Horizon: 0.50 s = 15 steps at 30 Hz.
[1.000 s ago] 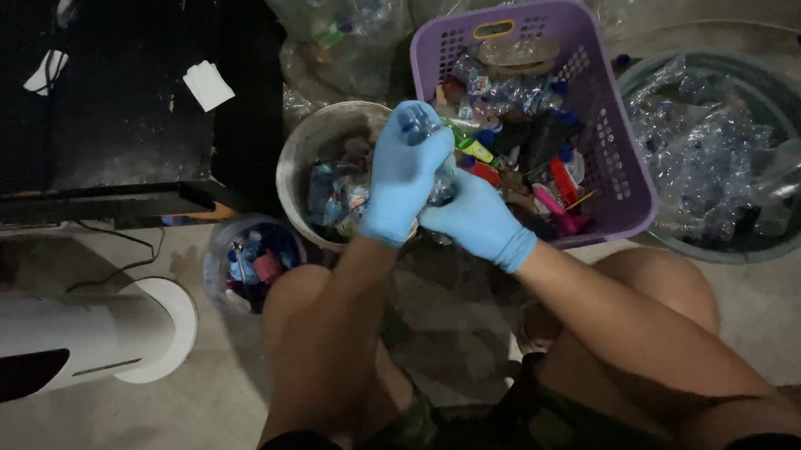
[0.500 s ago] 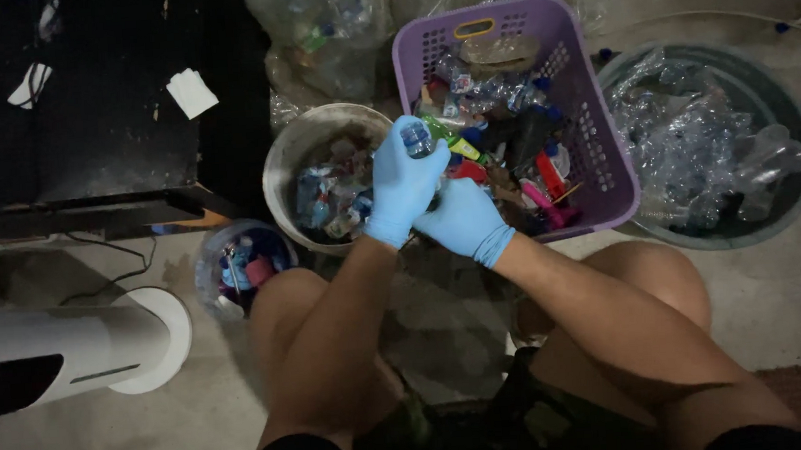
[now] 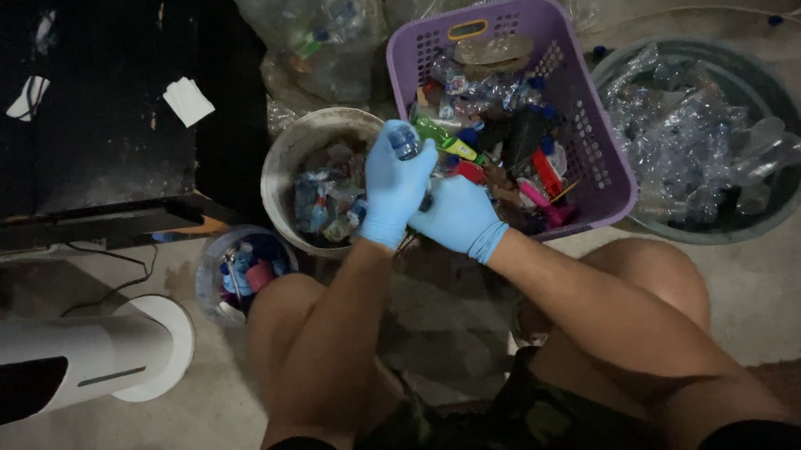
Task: The person sits on the floor and sorts plastic bottles from a purple basket into a white bucket. They use scissors to cut the labels off the bottles before placing them in the bucket.
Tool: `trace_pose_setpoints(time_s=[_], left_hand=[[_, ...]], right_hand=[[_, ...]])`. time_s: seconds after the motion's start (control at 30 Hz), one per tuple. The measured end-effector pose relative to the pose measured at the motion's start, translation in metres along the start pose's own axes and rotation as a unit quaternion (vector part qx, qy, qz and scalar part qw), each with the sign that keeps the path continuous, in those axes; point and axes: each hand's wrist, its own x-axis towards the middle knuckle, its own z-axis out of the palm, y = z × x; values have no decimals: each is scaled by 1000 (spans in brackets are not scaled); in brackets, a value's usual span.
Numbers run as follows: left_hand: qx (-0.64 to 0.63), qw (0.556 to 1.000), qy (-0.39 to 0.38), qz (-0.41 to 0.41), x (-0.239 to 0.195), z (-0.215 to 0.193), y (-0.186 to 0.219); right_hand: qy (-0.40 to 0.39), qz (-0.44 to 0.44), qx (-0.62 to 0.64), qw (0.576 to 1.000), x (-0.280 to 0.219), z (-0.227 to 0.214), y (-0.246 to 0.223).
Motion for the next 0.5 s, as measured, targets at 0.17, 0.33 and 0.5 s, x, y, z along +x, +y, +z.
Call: trace_pose_setpoints(time_s=[0.17, 0.33, 0.5], left_hand=[[-252, 967, 10, -45, -2, -11, 22], [-464, 884, 20, -54, 19, -11, 4], [-448, 886, -101, -62, 7, -33, 21]], right_hand=[[-8, 35, 110, 993, 9, -24, -10], [-2, -6, 138, 990, 8, -68, -3], [27, 25, 48, 998, 6, -120, 19]])
